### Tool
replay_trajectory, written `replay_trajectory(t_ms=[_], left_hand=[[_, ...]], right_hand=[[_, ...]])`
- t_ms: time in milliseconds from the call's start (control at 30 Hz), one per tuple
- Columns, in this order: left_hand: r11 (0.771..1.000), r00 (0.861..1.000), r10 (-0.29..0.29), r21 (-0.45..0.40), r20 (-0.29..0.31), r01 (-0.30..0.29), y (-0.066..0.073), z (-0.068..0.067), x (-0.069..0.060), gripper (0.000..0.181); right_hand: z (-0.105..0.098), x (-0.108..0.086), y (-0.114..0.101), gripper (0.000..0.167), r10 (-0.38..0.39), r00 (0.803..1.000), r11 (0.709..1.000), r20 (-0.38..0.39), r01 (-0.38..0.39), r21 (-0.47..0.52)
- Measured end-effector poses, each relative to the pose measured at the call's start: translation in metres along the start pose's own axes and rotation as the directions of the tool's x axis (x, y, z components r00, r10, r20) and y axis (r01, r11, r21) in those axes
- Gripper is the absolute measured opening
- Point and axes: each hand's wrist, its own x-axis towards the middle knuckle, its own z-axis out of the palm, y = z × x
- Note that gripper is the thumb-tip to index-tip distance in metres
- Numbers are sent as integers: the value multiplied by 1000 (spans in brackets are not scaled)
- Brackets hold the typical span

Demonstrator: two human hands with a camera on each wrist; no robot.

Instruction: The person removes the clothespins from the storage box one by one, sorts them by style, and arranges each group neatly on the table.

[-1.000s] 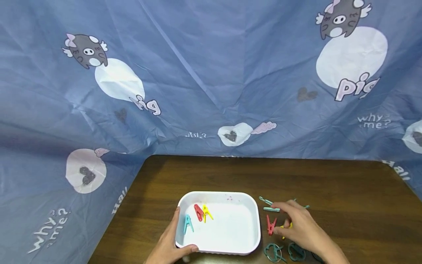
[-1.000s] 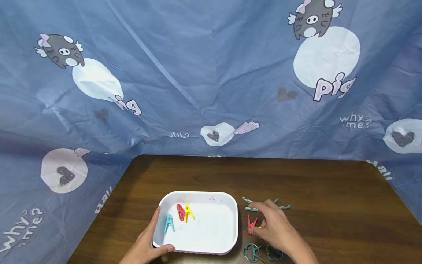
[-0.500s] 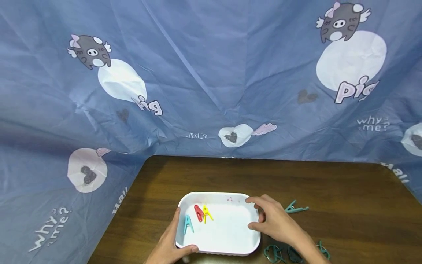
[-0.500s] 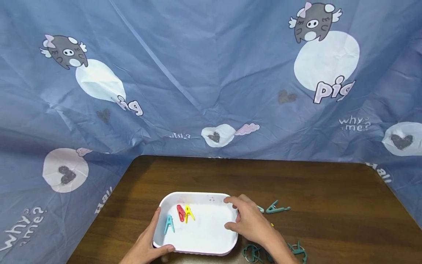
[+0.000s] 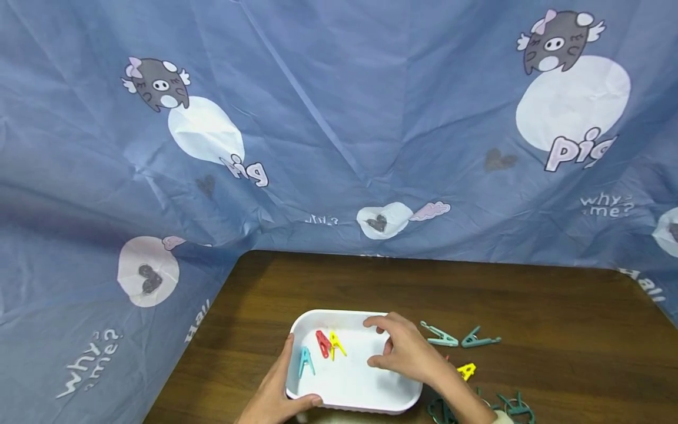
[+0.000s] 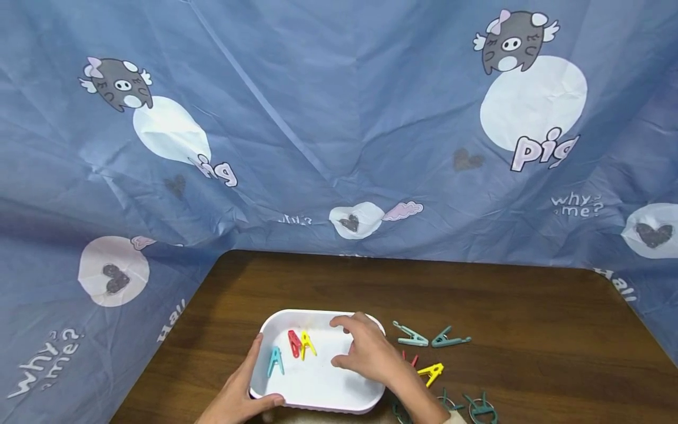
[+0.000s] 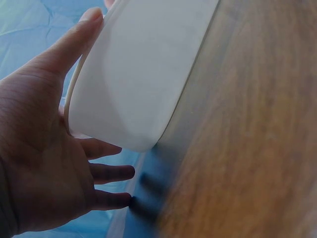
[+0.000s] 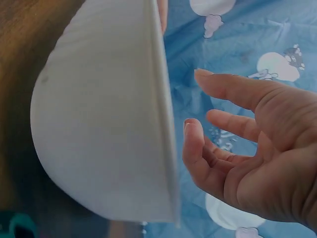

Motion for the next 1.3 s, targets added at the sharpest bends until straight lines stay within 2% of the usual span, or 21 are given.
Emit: replay_trajectory(t_ms=[200, 333, 500, 667, 967, 1300], left_hand=[[1000, 1000, -5, -8, -2, 5, 0, 0, 0, 125], [1000, 1000, 13, 5, -11, -12, 0, 1, 0, 125], [999, 998, 49, 23, -27, -48, -2, 2, -1, 125], [996, 995, 86, 40, -44, -84, -3, 2, -1, 124], [996, 995, 84, 46, -51, -82, -3, 2, -2, 124], [987, 986, 146, 72, -80, -141, -8, 4, -3, 123]], right_hand=[[17, 14, 1, 56, -28, 999, 999, 24, 27, 24], [28, 21, 1, 56, -56, 998, 998, 41, 54, 42], [40, 30, 2, 55, -109, 994, 994, 20, 109, -9], [49, 36, 2, 55, -108, 994, 993, 19, 109, -34], [62, 46, 7, 53, -131, 991, 990, 9, 131, -58], [73, 55, 9, 54, -124, 992, 989, 20, 125, -79]])
